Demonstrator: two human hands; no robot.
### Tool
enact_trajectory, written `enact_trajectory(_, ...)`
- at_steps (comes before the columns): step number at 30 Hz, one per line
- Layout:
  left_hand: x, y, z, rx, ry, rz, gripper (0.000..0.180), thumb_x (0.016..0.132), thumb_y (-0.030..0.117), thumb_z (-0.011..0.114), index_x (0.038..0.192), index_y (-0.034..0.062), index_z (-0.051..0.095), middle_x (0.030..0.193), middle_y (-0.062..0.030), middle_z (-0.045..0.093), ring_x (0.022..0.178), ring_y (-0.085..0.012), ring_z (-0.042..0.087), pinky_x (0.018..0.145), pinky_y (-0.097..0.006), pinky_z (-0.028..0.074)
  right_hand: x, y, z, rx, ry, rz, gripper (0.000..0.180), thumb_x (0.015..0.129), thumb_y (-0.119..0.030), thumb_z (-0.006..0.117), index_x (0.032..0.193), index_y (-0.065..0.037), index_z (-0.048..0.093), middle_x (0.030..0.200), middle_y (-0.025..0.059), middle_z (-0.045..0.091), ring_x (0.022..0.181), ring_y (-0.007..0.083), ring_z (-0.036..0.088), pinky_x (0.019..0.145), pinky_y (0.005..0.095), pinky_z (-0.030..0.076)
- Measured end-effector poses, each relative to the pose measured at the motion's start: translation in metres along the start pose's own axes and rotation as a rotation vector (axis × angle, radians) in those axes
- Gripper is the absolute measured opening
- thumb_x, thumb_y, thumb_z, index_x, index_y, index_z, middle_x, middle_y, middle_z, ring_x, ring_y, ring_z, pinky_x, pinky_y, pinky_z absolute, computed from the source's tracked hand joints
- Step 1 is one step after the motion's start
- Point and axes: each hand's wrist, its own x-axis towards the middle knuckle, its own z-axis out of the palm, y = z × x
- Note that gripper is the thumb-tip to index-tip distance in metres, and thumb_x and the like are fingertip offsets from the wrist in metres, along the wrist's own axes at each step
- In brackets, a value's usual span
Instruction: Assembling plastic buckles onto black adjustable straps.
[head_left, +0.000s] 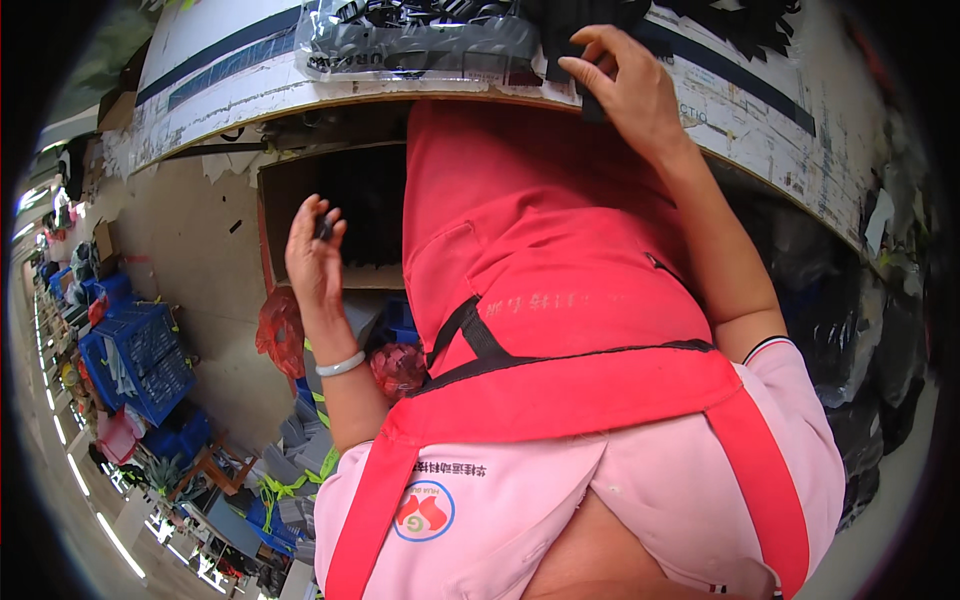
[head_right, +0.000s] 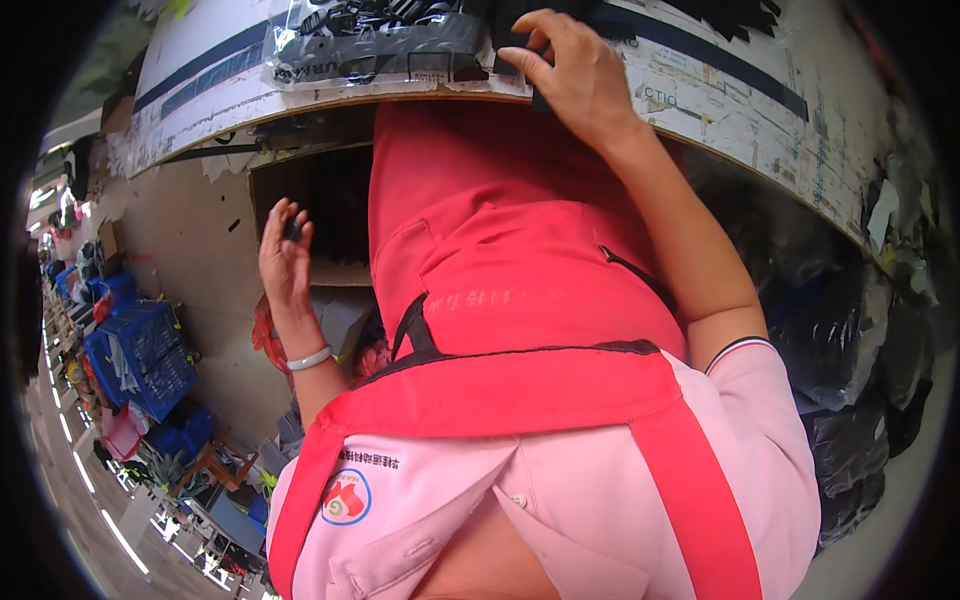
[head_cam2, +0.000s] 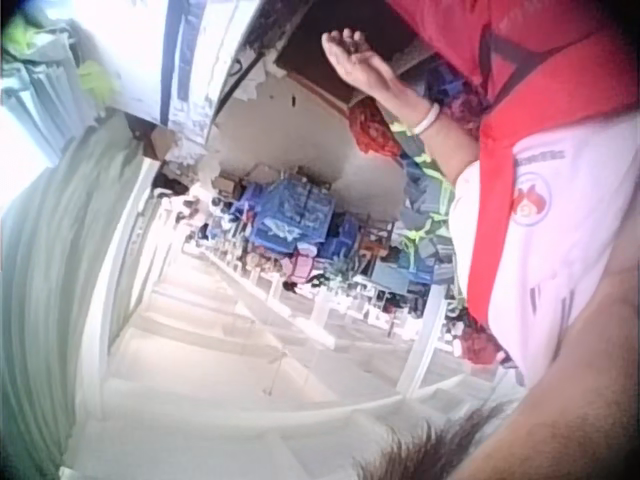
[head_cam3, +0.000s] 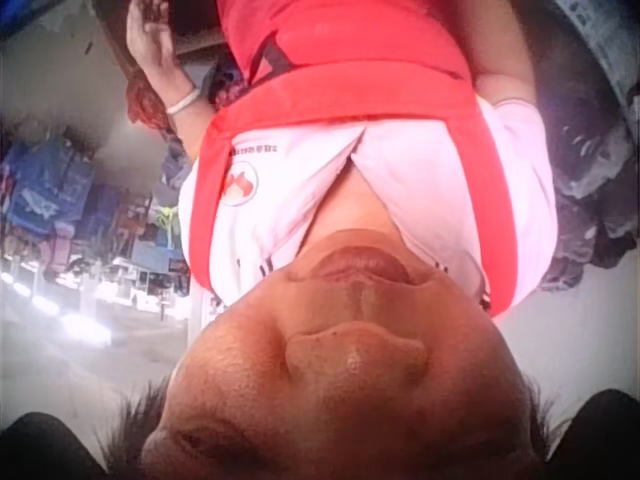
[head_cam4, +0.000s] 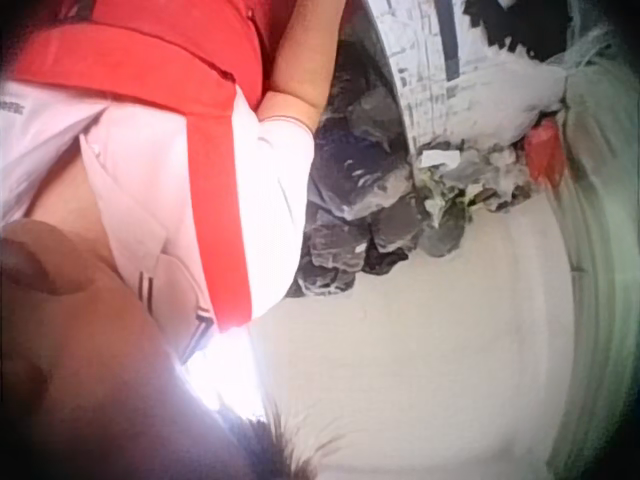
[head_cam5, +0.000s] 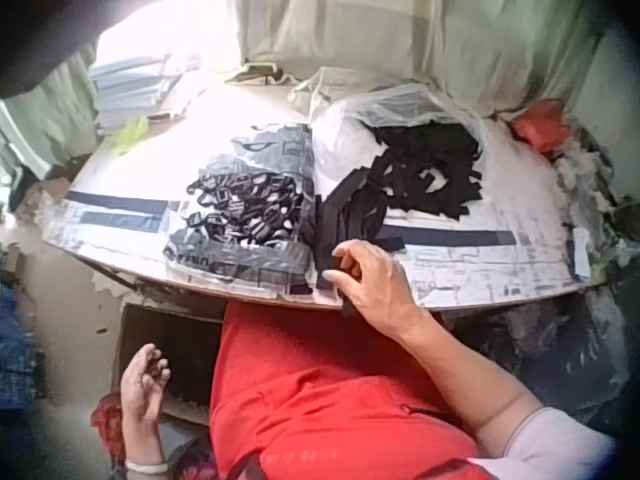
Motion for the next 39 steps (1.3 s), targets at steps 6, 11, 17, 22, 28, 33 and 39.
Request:
enact_trajectory(6,-0.009,-0.043,0.105,-0.074,-0.409,-0.117,0.043,0.091,-0.008,0.050,0.133,-0.0084,0.041,0.123,-0.0237,0.055,0.112,-0.0318,0.059,0.096,-0.040,0.052,0.015,0.030,0.009,-0.391,0.016,-0.031,0.031,0.085,-0.030,0.065,0.106,-0.007,0.065,0.092,0.0108,0.069,0.084,0.0291,0.066,0.077,0.0380,0.052)
enact_trajectory(11,-0.025,-0.043,0.151,0.103,-0.462,-0.155,0.025,0.095,0.004,0.055,0.118,-0.0052,0.056,0.102,-0.0163,0.067,0.090,-0.0295,0.069,0.073,-0.032,0.061,0.013,0.014,-0.017,0.070,-0.115,0.017,0.020,0.093,-0.019,0.058,0.106,-0.006,0.065,0.082,0.0058,0.067,0.072,0.0125,0.063,0.067,0.0248,0.050)
enact_trajectory(17,-0.027,-0.053,0.153,0.075,-0.492,-0.248,0.023,0.095,0.014,0.059,0.109,-0.0041,0.062,0.096,-0.0122,0.068,0.075,-0.0195,0.069,0.063,-0.027,0.059,-0.033,-0.038,-0.003,0.643,-0.519,0.243,0.020,0.095,-0.018,0.058,0.108,-0.003,0.063,0.071,-0.0019,0.059,0.065,0.0043,0.055,0.059,0.0196,0.045)
enact_trajectory(22,-0.033,-0.056,0.157,-0.111,-0.561,-0.302,0.029,0.097,0.020,0.056,0.120,0.0022,0.059,0.096,-0.0069,0.064,0.079,-0.0142,0.061,0.067,-0.025,0.054,-0.046,-0.032,0.010,0.754,-0.485,0.367,0.021,0.097,-0.024,0.056,0.098,-0.004,0.060,0.064,-0.0027,0.055,0.050,0.0027,0.044,0.046,0.0187,0.035)
enact_trajectory(28,-0.022,-0.062,0.143,-0.550,-0.778,-0.535,0.030,0.096,0.017,0.057,0.125,0.0078,0.057,0.091,-0.0017,0.059,0.071,-0.0090,0.048,0.061,-0.021,0.040,-0.044,-0.051,0.004,0.966,-0.718,0.578,0.022,0.095,-0.027,0.060,0.095,-0.006,0.063,0.064,-0.0030,0.056,0.049,0.0012,0.045,0.045,0.0168,0.035)
enact_trajectory(33,-0.026,-0.075,0.143,-0.753,-0.869,-0.673,0.026,0.094,0.014,0.059,0.119,0.0078,0.058,0.093,-0.0005,0.060,0.066,-0.0072,0.044,0.057,-0.020,0.038,-0.047,-0.055,0.008,1.150,-0.816,0.661,0.022,0.093,-0.028,0.063,0.090,-0.006,0.061,0.062,-0.0022,0.055,0.046,0.0017,0.044,0.042,0.0163,0.033)
enact_trajectory(39,-0.027,-0.079,0.144,-0.778,-0.872,-0.680,0.026,0.094,0.013,0.059,0.119,0.0071,0.057,0.091,-0.0006,0.060,0.069,-0.0073,0.046,0.057,-0.020,0.039,-0.048,-0.059,0.005,1.173,-0.819,0.716,0.021,0.093,-0.027,0.063,0.086,-0.007,0.060,0.060,-0.0021,0.053,0.043,0.0020,0.042,0.039,0.0162,0.031)
